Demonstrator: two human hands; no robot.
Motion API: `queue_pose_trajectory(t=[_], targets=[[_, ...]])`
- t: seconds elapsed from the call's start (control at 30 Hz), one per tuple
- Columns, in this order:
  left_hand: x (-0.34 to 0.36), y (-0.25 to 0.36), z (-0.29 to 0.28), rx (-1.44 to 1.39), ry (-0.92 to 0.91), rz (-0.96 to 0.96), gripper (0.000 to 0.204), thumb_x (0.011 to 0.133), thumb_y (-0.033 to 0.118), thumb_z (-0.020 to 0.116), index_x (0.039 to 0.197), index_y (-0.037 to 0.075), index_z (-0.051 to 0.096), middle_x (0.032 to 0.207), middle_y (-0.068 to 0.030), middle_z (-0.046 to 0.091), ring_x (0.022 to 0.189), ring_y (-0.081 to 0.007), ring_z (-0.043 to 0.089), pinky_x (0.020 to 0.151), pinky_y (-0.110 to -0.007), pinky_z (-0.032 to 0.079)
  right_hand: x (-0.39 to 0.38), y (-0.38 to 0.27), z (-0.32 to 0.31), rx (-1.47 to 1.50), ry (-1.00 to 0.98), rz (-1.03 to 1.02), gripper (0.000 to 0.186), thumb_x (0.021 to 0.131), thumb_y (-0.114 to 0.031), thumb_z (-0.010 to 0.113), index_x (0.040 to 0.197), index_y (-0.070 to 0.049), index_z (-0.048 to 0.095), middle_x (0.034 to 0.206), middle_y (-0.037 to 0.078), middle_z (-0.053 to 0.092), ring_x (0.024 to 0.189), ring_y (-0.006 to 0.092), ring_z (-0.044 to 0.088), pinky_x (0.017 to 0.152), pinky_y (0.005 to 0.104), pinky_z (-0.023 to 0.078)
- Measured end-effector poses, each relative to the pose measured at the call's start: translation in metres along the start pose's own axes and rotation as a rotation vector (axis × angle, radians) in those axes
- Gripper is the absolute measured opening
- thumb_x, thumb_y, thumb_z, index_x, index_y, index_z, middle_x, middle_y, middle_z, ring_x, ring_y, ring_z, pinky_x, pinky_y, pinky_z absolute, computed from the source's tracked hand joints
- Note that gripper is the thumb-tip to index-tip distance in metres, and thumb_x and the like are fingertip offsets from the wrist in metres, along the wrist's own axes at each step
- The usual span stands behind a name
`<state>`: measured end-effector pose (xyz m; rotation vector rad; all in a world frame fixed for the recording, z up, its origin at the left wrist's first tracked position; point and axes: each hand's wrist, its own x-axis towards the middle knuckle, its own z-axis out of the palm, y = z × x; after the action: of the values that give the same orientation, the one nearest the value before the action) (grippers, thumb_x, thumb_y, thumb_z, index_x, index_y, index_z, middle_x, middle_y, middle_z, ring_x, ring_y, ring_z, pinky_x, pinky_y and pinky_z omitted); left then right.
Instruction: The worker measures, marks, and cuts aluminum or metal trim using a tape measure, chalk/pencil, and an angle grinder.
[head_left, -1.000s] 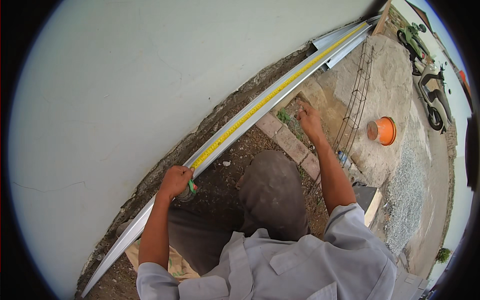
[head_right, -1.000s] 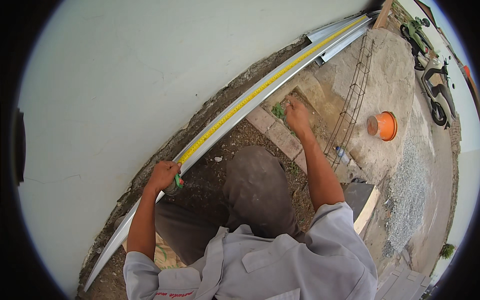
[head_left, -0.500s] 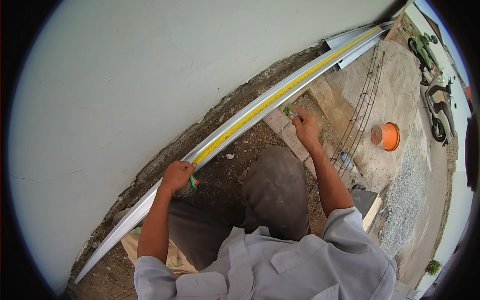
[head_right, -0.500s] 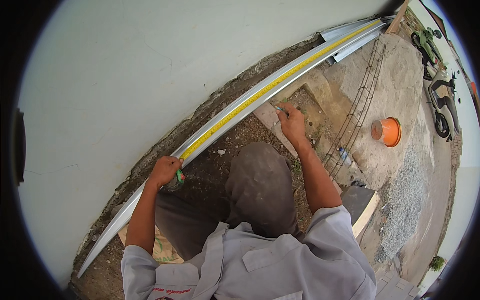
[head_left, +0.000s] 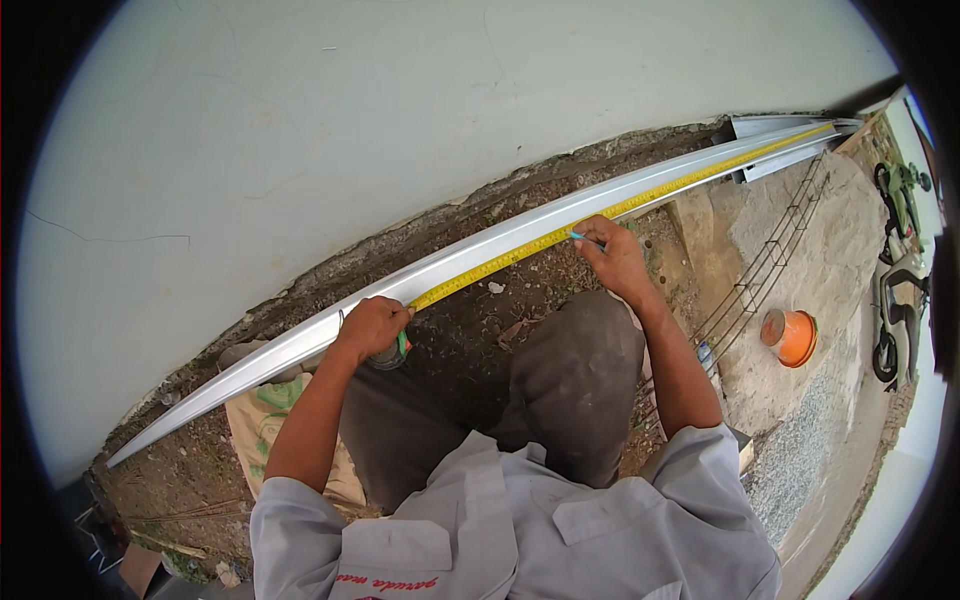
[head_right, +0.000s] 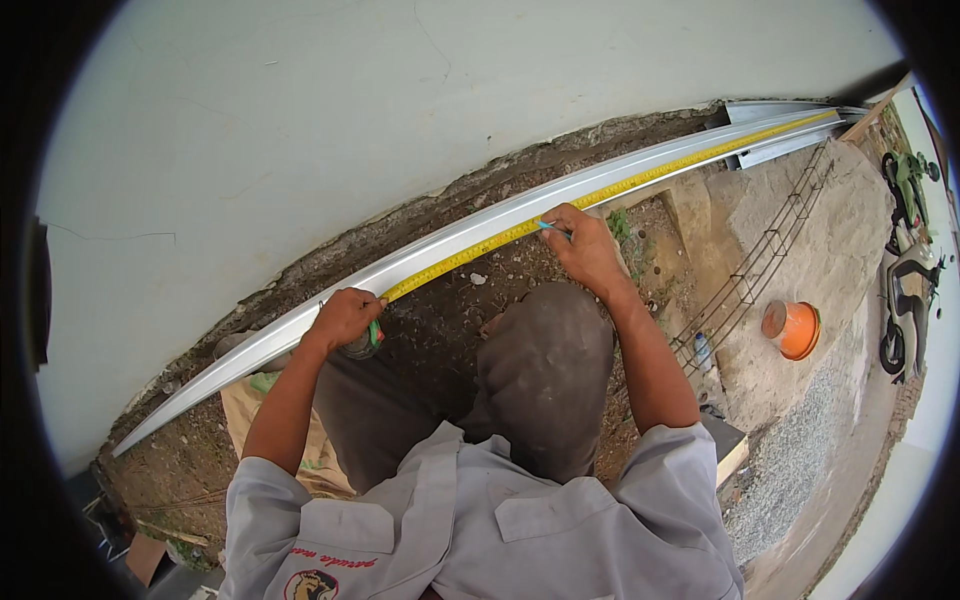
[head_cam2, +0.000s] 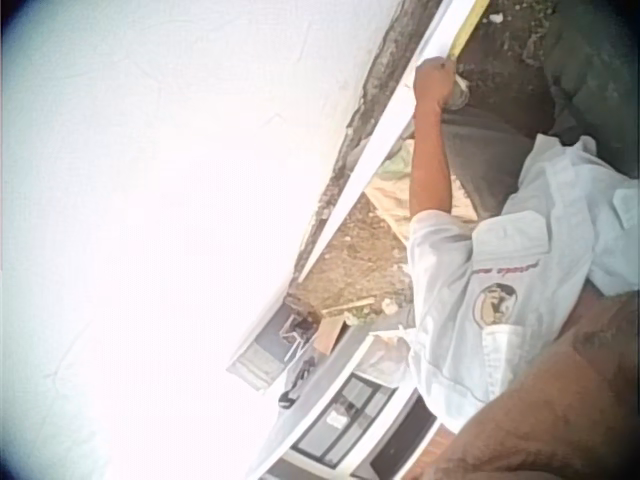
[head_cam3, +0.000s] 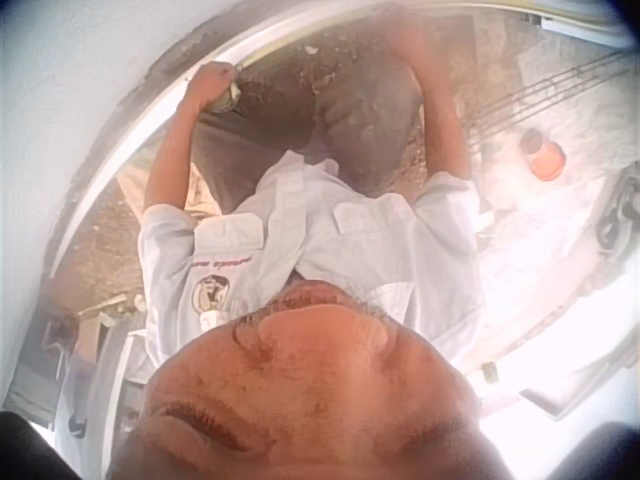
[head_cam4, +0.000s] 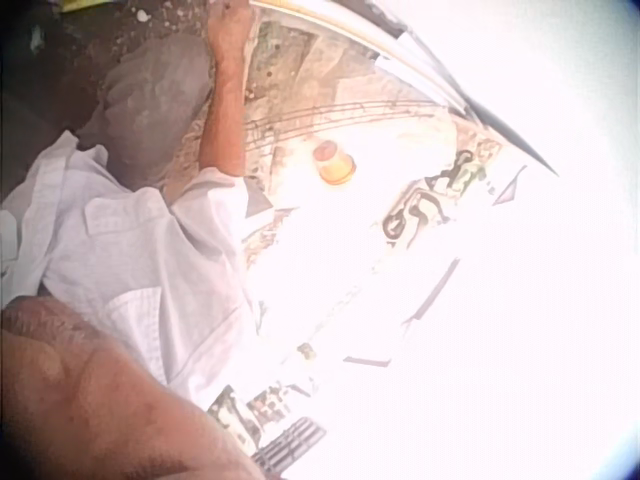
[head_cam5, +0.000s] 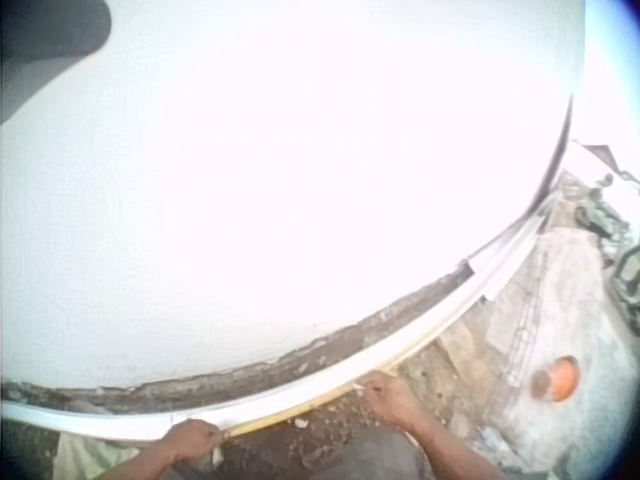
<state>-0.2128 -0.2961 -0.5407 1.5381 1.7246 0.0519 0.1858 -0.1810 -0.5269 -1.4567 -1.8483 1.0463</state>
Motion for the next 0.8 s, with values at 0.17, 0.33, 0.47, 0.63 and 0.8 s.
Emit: queue_pose_trajectory(t=[0.17,0.33,0.47,0.63,0.8], targets=[[-0.005,-0.006,0.009,0.011,0.017,0.005,0.044,0.095,0.043,0.061,0.089,0.002,0.075,0.077,-0.0235,0.069,0.073,-0.0375,0.067,0.074,-0.043,0.052,0.001,0.003,0.013,-0.041,-0.061,-0.084,0.015,0.091,-0.008,0.068,0.103,0.000,0.067,0.090,0.011,0.074,0.082,0.0171,0.069,0.077,0.0323,0.053],[-0.009,-0.017,0.021,0.026,0.009,-0.013,0.044,0.094,0.043,0.061,0.088,0.002,0.075,0.079,-0.0244,0.069,0.075,-0.0392,0.068,0.074,-0.044,0.053,-0.002,0.004,0.024,-0.049,-0.137,-0.093,0.014,0.089,-0.009,0.068,0.102,-0.002,0.068,0.092,0.017,0.074,0.087,0.0302,0.072,0.078,0.0377,0.055],[-0.012,-0.014,0.031,0.007,-0.032,-0.016,0.041,0.095,0.040,0.061,0.088,0.002,0.075,0.078,-0.0241,0.069,0.075,-0.0399,0.068,0.074,-0.045,0.053,-0.002,0.015,0.033,-0.114,-0.121,-0.210,0.013,0.089,-0.008,0.067,0.100,-0.003,0.068,0.091,0.018,0.071,0.087,0.0374,0.069,0.078,0.0427,0.054],[-0.014,-0.007,0.036,0.031,-0.023,-0.076,0.038,0.095,0.039,0.062,0.092,0.005,0.077,0.085,-0.0233,0.072,0.085,-0.0414,0.069,0.081,-0.048,0.055,0.003,0.023,0.048,-0.215,-0.162,-0.364,0.014,0.087,-0.009,0.070,0.100,-0.006,0.069,0.088,0.017,0.065,0.086,0.0398,0.064,0.078,0.0475,0.052],[-0.015,-0.006,0.039,0.081,0.073,-0.079,0.037,0.095,0.040,0.061,0.093,0.007,0.077,0.083,-0.0224,0.072,0.082,-0.0421,0.070,0.079,-0.049,0.055,0.008,0.026,0.054,-0.265,-0.180,-0.495,0.014,0.085,-0.010,0.072,0.099,-0.007,0.069,0.087,0.014,0.065,0.088,0.0354,0.063,0.082,0.0461,0.049]])
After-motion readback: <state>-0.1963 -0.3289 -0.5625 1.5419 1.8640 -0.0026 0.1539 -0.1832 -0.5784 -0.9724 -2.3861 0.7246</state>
